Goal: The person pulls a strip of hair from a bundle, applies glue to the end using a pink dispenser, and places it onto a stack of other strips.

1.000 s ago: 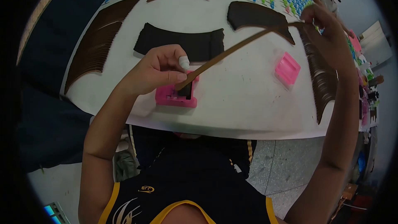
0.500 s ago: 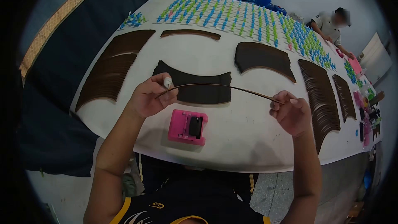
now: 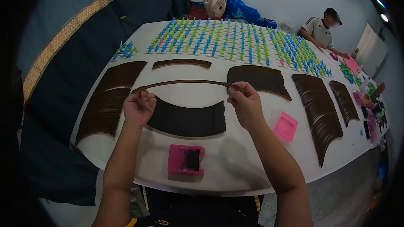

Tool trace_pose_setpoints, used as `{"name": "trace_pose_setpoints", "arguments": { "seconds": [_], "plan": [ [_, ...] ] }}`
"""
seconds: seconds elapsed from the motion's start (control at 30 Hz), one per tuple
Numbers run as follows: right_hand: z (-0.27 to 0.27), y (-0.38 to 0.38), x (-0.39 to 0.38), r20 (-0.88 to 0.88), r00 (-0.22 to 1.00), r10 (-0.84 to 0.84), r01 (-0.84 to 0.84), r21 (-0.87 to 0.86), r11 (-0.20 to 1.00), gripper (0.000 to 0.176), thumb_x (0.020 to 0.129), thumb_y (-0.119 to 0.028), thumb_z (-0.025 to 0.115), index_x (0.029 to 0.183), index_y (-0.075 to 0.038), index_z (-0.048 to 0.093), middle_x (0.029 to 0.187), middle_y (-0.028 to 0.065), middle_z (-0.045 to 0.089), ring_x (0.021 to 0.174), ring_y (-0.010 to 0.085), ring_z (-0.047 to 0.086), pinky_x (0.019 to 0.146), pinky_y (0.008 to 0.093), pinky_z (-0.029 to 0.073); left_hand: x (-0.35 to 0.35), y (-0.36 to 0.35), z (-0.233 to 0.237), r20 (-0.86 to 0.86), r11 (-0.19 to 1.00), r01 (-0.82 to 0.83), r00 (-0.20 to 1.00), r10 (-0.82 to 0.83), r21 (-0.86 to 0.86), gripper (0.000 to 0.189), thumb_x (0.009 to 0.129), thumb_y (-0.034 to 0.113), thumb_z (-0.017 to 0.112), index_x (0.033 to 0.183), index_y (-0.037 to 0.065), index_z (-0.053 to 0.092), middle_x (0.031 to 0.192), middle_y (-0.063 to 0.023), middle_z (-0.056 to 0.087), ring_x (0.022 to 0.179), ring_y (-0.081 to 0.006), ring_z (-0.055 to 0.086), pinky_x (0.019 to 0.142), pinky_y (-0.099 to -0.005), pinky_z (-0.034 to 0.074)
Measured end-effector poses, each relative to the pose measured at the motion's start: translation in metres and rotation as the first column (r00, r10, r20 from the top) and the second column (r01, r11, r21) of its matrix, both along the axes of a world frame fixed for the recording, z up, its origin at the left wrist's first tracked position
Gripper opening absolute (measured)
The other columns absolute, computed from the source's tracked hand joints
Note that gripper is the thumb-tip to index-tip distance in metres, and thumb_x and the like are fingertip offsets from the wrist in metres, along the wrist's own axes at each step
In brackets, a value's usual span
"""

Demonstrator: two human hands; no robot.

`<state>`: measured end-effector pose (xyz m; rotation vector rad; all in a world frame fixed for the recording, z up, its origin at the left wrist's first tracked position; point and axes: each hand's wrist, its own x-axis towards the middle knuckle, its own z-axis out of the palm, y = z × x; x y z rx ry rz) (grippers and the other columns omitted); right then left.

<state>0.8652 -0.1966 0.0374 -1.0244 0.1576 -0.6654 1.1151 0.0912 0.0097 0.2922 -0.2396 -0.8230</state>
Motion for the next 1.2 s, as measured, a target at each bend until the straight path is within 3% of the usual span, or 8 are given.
{"name": "trace_pose_setpoints", "arguments": {
  "seconds": [0.13, 0.27, 0.6, 0.7, 0.77, 0.87, 1.03, 1.2],
  "plan": [
    [-0.007, -0.016, 0.057, -0.022, 0.999, 0.038, -0.039, -0.033, 0.999, 0.015, 0.098, -0.001, 0.07, 0.111, -0.008, 0.069, 0.106, 0.002, 0.072, 0.097, 0.0121, 0.067, 0.088, 0.0325, 0.056, 0.035, -0.042, 0.0, -0.217, 0.907, -0.348, 0.891, 0.398, 0.235, 0.021, 0.095, 0.001, 0.048, 0.11, -0.002, 0.063, 0.102, -0.0138, 0.072, 0.083, -0.0217, 0.064, 0.075, -0.0343, 0.056],
    [-0.006, -0.026, 0.11, -0.178, 0.983, -0.049, 0.01, -0.214, 0.977, 0.013, 0.098, -0.006, 0.074, 0.109, -0.009, 0.068, 0.099, 0.0008, 0.07, 0.091, 0.0122, 0.065, 0.085, 0.0311, 0.055, 0.088, -0.087, -0.028, -0.159, 0.85, -0.297, 0.904, 0.397, 0.434, 0.024, 0.095, -0.003, 0.045, 0.109, -0.008, 0.064, 0.102, -0.013, 0.069, 0.086, -0.0202, 0.067, 0.075, -0.0317, 0.059],
    [-0.034, -0.068, 0.196, -0.469, 0.862, -0.194, -0.093, -0.52, 0.849, 0.011, 0.099, -0.01, 0.075, 0.107, -0.007, 0.068, 0.093, -0.0004, 0.068, 0.085, 0.0104, 0.064, 0.078, 0.0279, 0.053, 0.123, -0.148, -0.041, 0.028, 0.72, -0.096, 0.994, 0.106, 0.688, 0.02, 0.091, -0.003, 0.05, 0.108, -0.002, 0.062, 0.102, -0.0129, 0.068, 0.085, -0.0198, 0.069, 0.07, -0.0318, 0.061],
    [-0.056, -0.085, 0.21, -0.488, 0.823, -0.291, -0.099, -0.627, 0.773, 0.018, 0.097, -0.014, 0.077, 0.11, -0.005, 0.068, 0.092, 0.0023, 0.069, 0.085, 0.0137, 0.065, 0.08, 0.0295, 0.054, 0.114, -0.15, -0.031, 0.282, 0.44, -0.197, 0.95, -0.137, 0.876, 0.019, 0.09, 0.002, 0.055, 0.106, -0.001, 0.064, 0.103, -0.0153, 0.07, 0.084, -0.0266, 0.07, 0.073, -0.0398, 0.061],
    [-0.07, -0.09, 0.215, -0.485, 0.784, -0.387, -0.112, -0.724, 0.68, 0.024, 0.094, -0.015, 0.079, 0.112, -0.004, 0.068, 0.094, 0.0057, 0.07, 0.086, 0.0186, 0.067, 0.082, 0.0338, 0.055, 0.101, -0.142, -0.02, 0.656, 0.229, -0.72, 0.391, -0.646, 0.655, 0.021, 0.09, 0.007, 0.057, 0.107, 0.0, 0.067, 0.112, -0.0179, 0.07, 0.092, -0.0369, 0.07, 0.084, -0.0497, 0.06],
    [-0.087, -0.087, 0.216, -0.39, 0.707, -0.591, -0.131, -0.892, 0.432, 0.032, 0.087, -0.015, 0.081, 0.115, -0.003, 0.069, 0.102, 0.0131, 0.069, 0.093, 0.0293, 0.068, 0.089, 0.0424, 0.056, 0.082, -0.133, -0.021, 0.665, 0.203, -0.924, 0.071, -0.743, 0.325, 0.028, 0.091, 0.011, 0.057, 0.115, 0.0, 0.067, 0.125, -0.0204, 0.065, 0.106, -0.0438, 0.067, 0.096, -0.0556, 0.056],
    [-0.076, -0.043, 0.195, -0.122, 0.622, -0.773, 0.036, -0.982, 0.184, 0.033, 0.083, -0.014, 0.08, 0.113, -0.004, 0.072, 0.118, 0.0216, 0.064, 0.11, 0.0422, 0.063, 0.1, 0.0501, 0.054, 0.084, -0.133, -0.027, 0.596, 0.176, -0.947, 0.019, -0.803, 0.268, 0.036, 0.094, 0.013, 0.055, 0.127, 0.002, 0.063, 0.134, -0.0203, 0.06, 0.116, -0.0429, 0.065, 0.101, -0.0553, 0.053],
    [-0.074, -0.022, 0.173, -0.25, 0.75, -0.613, -0.221, -0.967, 0.124, 0.05, 0.085, -0.029, 0.079, 0.127, -0.006, 0.068, 0.125, 0.0232, 0.06, 0.118, 0.0421, 0.058, 0.1, 0.0513, 0.051, 0.093, -0.136, -0.037, 0.601, 0.187, -0.959, -0.023, -0.799, 0.212, 0.039, 0.095, 0.017, 0.055, 0.132, 0.003, 0.058, 0.138, -0.0206, 0.058, 0.116, -0.0441, 0.065, 0.101, -0.0567, 0.052]
  ]
}}
